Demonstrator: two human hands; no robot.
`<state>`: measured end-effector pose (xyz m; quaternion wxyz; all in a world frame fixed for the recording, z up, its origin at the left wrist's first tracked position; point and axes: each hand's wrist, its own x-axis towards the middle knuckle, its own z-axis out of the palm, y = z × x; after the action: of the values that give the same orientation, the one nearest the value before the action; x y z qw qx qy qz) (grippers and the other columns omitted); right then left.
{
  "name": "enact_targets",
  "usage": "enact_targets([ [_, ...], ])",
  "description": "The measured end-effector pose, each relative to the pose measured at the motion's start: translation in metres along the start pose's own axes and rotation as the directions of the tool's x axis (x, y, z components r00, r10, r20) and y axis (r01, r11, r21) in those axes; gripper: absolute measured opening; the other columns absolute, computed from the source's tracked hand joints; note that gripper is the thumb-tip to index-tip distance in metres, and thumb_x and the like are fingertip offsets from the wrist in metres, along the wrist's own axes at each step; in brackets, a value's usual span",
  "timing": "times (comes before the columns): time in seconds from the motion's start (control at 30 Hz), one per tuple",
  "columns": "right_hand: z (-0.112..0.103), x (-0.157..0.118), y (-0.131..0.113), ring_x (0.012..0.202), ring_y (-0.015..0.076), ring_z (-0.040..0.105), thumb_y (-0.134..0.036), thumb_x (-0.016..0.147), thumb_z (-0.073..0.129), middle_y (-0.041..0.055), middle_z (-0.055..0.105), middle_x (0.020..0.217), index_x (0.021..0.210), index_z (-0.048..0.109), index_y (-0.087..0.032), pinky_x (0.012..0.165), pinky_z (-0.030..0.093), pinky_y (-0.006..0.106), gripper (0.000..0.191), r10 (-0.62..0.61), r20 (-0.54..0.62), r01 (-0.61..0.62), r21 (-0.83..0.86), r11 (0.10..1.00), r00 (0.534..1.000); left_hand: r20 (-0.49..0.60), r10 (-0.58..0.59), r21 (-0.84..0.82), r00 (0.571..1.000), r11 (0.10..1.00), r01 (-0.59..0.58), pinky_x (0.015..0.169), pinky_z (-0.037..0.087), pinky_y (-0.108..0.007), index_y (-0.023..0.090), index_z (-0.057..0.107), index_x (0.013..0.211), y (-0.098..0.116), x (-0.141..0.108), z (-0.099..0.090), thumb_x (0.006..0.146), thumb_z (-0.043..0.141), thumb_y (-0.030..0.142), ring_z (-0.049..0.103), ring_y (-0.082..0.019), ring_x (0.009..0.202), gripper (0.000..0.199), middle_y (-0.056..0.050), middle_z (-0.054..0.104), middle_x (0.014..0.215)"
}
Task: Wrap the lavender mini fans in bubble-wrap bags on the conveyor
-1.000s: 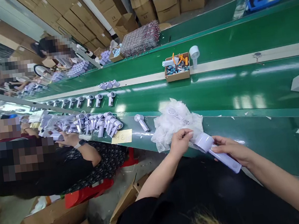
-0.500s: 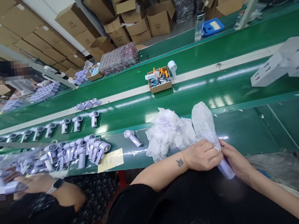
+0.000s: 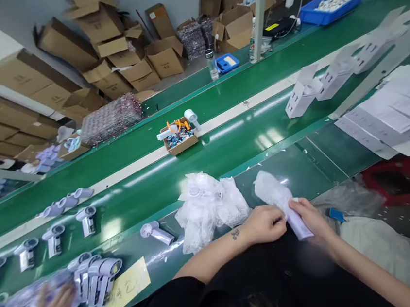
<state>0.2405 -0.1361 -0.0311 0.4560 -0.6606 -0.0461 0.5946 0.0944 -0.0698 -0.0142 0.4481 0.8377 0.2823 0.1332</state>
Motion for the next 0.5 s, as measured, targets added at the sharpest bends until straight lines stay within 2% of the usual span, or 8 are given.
enact_targets([
  [0.1,-0.014,0.012,0.002,0.044,0.0113,0.049,-0.041,0.061,0.071,-0.0056,0.051,0.050,0.065,0.047,-0.022,0.041,0.036,0.022,0.032,0.021,0.045,-0.019,-0.036,0.999,0.999,-0.039,-0.143,-0.297,0.989,0.947,0.125,0.062,0.040,-0.021,0.015,0.057,0.068,0.006,0.032,0.002,0.076,0.050,0.019,0.051,-0.011,0.065,0.011,-0.001,0.056,0.068],
  [0.17,-0.031,0.017,-0.007,0.044,0.0112,0.047,-0.043,0.062,0.071,-0.0051,0.050,0.050,0.061,0.046,-0.021,0.041,0.035,0.022,0.033,0.026,0.051,-0.023,-0.059,0.998,0.998,0.005,-0.257,-0.444,0.967,0.866,0.232,0.059,0.039,-0.021,0.015,0.056,0.067,0.006,0.052,0.003,0.075,0.051,0.021,0.050,-0.010,0.062,0.011,0.000,0.053,0.065],
  [0.23,-0.055,0.020,-0.026,0.051,0.0125,0.050,-0.043,0.065,0.068,-0.0028,0.053,0.056,0.062,0.050,-0.020,0.044,0.037,0.023,0.029,-0.081,0.051,0.089,-0.180,0.980,0.995,0.107,-0.363,-0.528,0.926,0.768,0.362,0.056,0.038,-0.021,0.014,0.054,0.067,0.009,0.066,0.004,0.075,0.050,0.021,0.047,-0.009,0.057,0.011,0.002,0.050,0.060],
  [0.3,-0.081,0.021,-0.054,0.068,0.0162,0.056,-0.041,0.070,0.064,0.0020,0.061,0.075,0.068,0.058,-0.020,0.055,0.044,0.025,0.023,-0.283,0.092,0.296,-0.384,0.875,0.955,0.172,-0.425,-0.538,0.889,0.715,0.446,0.056,0.039,-0.022,0.014,0.053,0.068,0.016,0.072,0.003,0.078,0.048,0.022,0.046,-0.010,0.055,0.013,0.002,0.049,0.058],
  [0.37,-0.099,0.021,-0.083,0.084,0.0195,0.057,-0.039,0.076,0.059,0.0050,0.063,0.092,0.077,0.063,-0.020,0.067,0.047,0.027,0.019,-0.423,0.176,0.446,-0.541,0.713,0.889,0.132,-0.375,-0.476,0.917,0.788,0.391,0.063,0.043,-0.025,0.014,0.054,0.070,0.024,0.077,-0.001,0.083,0.045,0.025,0.051,-0.012,0.062,0.019,0.000,0.052,0.065],
  [0.4,-0.103,0.022,-0.095,0.085,0.0199,0.057,-0.039,0.078,0.057,0.0050,0.063,0.094,0.080,0.064,-0.021,0.069,0.047,0.028,0.019,-0.439,0.208,0.474,-0.562,0.678,0.874,0.081,-0.310,-0.424,0.947,0.849,0.314,0.071,0.045,-0.027,0.015,0.055,0.073,0.027,0.081,-0.003,0.085,0.045,0.028,0.054,-0.014,0.072,0.020,-0.003,0.056,0.074],
  [0.47,-0.103,0.026,-0.113,0.078,0.0181,0.057,-0.037,0.082,0.053,0.0027,0.063,0.084,0.083,0.063,-0.021,0.068,0.047,0.029,0.019,-0.406,0.263,0.483,-0.522,0.703,0.875,-0.011,-0.160,-0.311,0.987,0.939,0.148,0.086,0.044,-0.034,0.016,0.057,0.092,0.030,0.092,-0.008,0.083,0.053,0.037,0.053,-0.021,0.102,0.024,-0.010,0.056,0.105],
  [0.5,-0.099,0.030,-0.117,0.074,0.0166,0.056,-0.037,0.083,0.053,0.0012,0.062,0.079,0.083,0.062,-0.021,0.067,0.047,0.028,0.018,-0.379,0.296,0.479,-0.468,0.743,0.877,-0.023,-0.102,-0.264,0.995,0.960,0.092,0.092,0.042,-0.038,0.017,0.053,0.108,0.030,0.100,-0.010,0.076,0.062,0.043,0.046,-0.025,0.115,0.042,-0.014,0.049,0.122],
])
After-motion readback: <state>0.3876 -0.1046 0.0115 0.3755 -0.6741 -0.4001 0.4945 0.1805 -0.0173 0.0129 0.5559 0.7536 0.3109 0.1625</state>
